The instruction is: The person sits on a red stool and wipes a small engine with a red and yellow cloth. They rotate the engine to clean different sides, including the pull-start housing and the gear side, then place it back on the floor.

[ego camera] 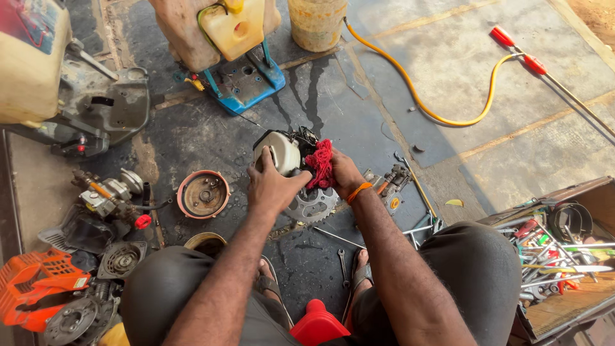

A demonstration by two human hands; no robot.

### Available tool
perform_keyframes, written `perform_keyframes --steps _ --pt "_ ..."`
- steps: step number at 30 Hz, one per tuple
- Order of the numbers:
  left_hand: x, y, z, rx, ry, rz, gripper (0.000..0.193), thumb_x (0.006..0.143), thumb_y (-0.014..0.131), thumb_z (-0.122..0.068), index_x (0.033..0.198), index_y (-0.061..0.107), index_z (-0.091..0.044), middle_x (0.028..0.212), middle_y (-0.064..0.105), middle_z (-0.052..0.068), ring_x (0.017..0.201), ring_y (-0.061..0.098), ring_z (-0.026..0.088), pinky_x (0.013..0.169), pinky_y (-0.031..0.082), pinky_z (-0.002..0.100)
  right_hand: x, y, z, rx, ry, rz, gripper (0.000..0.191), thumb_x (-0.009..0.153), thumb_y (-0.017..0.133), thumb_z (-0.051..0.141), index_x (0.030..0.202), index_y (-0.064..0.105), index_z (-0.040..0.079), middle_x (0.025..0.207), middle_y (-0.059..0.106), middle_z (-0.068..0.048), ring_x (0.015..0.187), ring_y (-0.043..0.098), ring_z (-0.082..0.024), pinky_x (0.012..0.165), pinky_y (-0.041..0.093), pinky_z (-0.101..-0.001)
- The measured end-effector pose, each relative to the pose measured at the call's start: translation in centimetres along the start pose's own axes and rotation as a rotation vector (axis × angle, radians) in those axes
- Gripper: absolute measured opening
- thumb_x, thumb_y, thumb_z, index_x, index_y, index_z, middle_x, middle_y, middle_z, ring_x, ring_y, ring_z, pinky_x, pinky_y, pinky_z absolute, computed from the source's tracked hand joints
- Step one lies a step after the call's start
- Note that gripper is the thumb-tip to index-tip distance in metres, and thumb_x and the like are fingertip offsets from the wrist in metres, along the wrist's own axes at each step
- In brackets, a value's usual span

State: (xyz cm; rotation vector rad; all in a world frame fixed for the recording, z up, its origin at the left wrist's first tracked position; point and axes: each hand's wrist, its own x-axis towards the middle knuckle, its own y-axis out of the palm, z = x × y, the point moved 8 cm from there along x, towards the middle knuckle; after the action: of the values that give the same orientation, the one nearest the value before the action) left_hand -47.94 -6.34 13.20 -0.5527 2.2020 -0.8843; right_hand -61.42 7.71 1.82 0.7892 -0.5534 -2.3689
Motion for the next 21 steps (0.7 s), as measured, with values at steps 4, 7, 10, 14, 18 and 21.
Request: perform_keyframes --steps 4,7,10,14,18,21 --pt "0.7 -2.4 2.2 -0.282 0.186 -0.007 0.113 0.077 0.076 -0.048 0.163 0.014 -0.009 0.151 0.038 0.029 0.133 0.052 0.040 0.106 0.050 0.050 -0.2 4.0 1.7 -0.006 -0.071 0.099 0.035 0.103 0.052 0.019 0.135 0.057 0.006 0.117 0.073 -0.005 0.099 0.071 -0.013 0.087 0.061 -0.0297" --pt "-0.3 -2.2 3.5 -0.560 0.200 0.054 0.107 0.078 0.071 -0.041 0.161 0.014 -0.004 0.145 0.049 0.025 0.125 0.062 0.034 0.103 0.056 0.046 -0.1 5.6 3.3 -0.145 -0.158 0.088 0.035 0.108 0.054 0.023 0.136 0.058 0.002 0.117 0.069 -0.005 0.099 0.068 -0.011 0.088 0.058 -0.0282" --pt "-1.0 -1.9 3.6 -0.711 0.199 0.068 0.102 0.079 0.069 -0.037 0.159 0.014 -0.005 0.140 0.047 0.023 0.123 0.062 0.032 0.101 0.057 0.046 -1.1 6.4 4.8 -0.249 -0.188 0.072 0.036 0.106 0.052 0.025 0.135 0.057 0.006 0.114 0.068 -0.003 0.098 0.067 -0.010 0.088 0.057 -0.0277" --pt "-2.7 1.1 3.8 -0.841 0.142 0.166 0.100 0.081 0.066 -0.039 0.159 0.012 -0.009 0.140 0.045 0.022 0.125 0.058 0.030 0.105 0.052 0.048 -3.1 5.3 6.7 -0.464 -0.138 -0.043 0.036 0.104 0.052 0.024 0.134 0.057 0.006 0.106 0.072 -0.004 0.091 0.069 -0.009 0.081 0.057 -0.0262" --pt "-3.1 4.9 4.2 -0.830 0.048 0.270 0.098 0.084 0.062 -0.043 0.160 0.008 -0.014 0.144 0.041 0.021 0.132 0.049 0.027 0.111 0.043 0.049 -4.9 4.1 7.0 -0.610 -0.100 -0.077 0.034 0.104 0.050 0.023 0.133 0.058 0.005 0.097 0.072 -0.005 0.082 0.068 -0.010 0.072 0.057 -0.0278" --pt "-3.5 5.9 4.1 -0.874 0.101 0.281 0.100 0.082 0.061 -0.042 0.159 0.004 -0.016 0.142 0.040 0.021 0.131 0.051 0.028 0.110 0.045 0.047 -5.3 3.3 6.8 -0.622 -0.087 -0.069 0.035 0.104 0.048 0.023 0.134 0.057 0.008 0.096 0.072 -0.006 0.080 0.068 -0.010 0.071 0.058 -0.0283"
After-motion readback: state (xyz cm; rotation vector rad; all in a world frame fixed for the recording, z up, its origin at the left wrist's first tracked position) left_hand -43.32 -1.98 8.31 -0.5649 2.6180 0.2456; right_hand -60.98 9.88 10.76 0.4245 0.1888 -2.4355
